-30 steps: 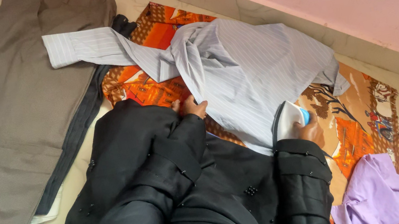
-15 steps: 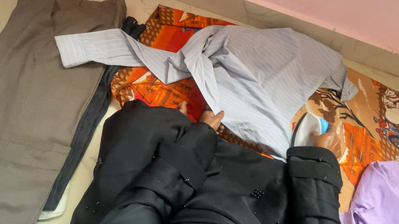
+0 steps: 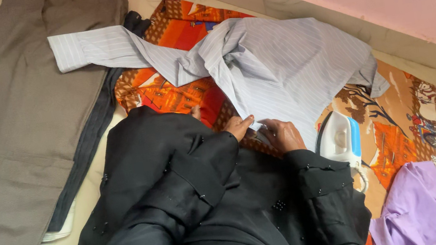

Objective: The person irons a light blue striped shirt laid out on a patterned mat on the floor. They use a handheld iron to smooth the front, sleeves, and collar, then button the cuffs and front placket.

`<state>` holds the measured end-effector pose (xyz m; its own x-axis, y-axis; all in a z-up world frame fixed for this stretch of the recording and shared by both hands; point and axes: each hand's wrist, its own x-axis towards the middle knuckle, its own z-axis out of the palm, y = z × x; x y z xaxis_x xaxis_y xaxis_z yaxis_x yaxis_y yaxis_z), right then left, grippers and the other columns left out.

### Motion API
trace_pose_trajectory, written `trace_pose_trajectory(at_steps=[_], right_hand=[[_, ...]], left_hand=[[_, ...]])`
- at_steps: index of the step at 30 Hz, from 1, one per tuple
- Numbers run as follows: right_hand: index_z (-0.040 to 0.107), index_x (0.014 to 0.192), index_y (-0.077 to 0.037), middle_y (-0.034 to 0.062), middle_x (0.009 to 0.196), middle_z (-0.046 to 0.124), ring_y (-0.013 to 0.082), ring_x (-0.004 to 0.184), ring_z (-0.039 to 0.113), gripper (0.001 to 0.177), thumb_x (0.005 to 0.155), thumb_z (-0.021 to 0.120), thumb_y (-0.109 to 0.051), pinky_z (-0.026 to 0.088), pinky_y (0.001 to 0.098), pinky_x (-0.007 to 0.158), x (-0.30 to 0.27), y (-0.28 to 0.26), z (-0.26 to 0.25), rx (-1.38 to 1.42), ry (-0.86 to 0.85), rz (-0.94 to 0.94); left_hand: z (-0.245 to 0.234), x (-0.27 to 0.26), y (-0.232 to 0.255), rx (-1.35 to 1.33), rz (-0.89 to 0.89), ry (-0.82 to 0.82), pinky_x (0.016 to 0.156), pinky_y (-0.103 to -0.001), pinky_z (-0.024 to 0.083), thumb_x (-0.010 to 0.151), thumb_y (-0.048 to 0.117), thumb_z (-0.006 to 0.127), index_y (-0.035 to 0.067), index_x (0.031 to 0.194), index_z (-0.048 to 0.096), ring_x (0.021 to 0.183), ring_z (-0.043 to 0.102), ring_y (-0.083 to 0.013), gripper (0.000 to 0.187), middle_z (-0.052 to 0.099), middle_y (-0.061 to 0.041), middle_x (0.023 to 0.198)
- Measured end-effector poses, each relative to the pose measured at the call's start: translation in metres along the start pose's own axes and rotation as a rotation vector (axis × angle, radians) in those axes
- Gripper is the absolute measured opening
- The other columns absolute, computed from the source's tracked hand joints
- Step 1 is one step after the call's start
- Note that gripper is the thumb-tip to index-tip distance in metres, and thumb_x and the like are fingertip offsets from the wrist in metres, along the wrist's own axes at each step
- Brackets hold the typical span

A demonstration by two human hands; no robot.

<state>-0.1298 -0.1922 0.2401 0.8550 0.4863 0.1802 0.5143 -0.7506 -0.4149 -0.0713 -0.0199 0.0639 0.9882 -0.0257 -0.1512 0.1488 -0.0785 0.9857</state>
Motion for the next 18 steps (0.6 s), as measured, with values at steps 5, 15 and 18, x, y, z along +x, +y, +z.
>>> trace_pose_trajectory(at_steps=[5, 15, 18], right_hand=[[0.074, 0.094, -0.007, 0.0124, 0.094, 0.073, 0.0380, 0.086, 0.068, 0.014, 0.092, 0.066, -0.019, 0.053, 0.0454, 0.075, -0.007, -0.007, 0.000, -0.013, -0.161, -0.047], [0.079, 0.092, -0.015, 0.0073, 0.098, 0.075, 0.0322, 0.090, 0.071, 0.013, 0.081, 0.072, -0.015, 0.055, 0.0417, 0.078, -0.022, 0.009, 0.034, -0.007, -0.463, -0.114], [0.079, 0.093, -0.015, 0.0075, 0.099, 0.075, 0.0322, 0.090, 0.071, 0.015, 0.080, 0.072, -0.012, 0.055, 0.0410, 0.079, -0.019, 0.016, 0.041, 0.010, -0.489, -0.138]], left_hand=[[-0.010, 0.003, -0.001, 0.240, 0.112, 0.249, 0.077, -0.044, 0.051, 0.093, 0.032, 0.068, -0.007, 0.101, 0.066, 0.086, 0.067, -0.0351, 0.040, 0.070, -0.027, 0.093], [-0.048, 0.102, -0.014, 0.085, 0.058, 0.579, 0.100, -0.038, 0.051, 0.067, 0.017, 0.087, -0.005, 0.134, 0.052, 0.119, 0.064, -0.0349, 0.078, 0.065, -0.025, 0.126], [-0.063, 0.116, -0.001, -0.007, 0.096, 0.604, 0.100, -0.036, 0.050, 0.058, 0.005, 0.089, 0.001, 0.144, 0.041, 0.120, 0.059, -0.0321, 0.098, 0.060, -0.023, 0.130]])
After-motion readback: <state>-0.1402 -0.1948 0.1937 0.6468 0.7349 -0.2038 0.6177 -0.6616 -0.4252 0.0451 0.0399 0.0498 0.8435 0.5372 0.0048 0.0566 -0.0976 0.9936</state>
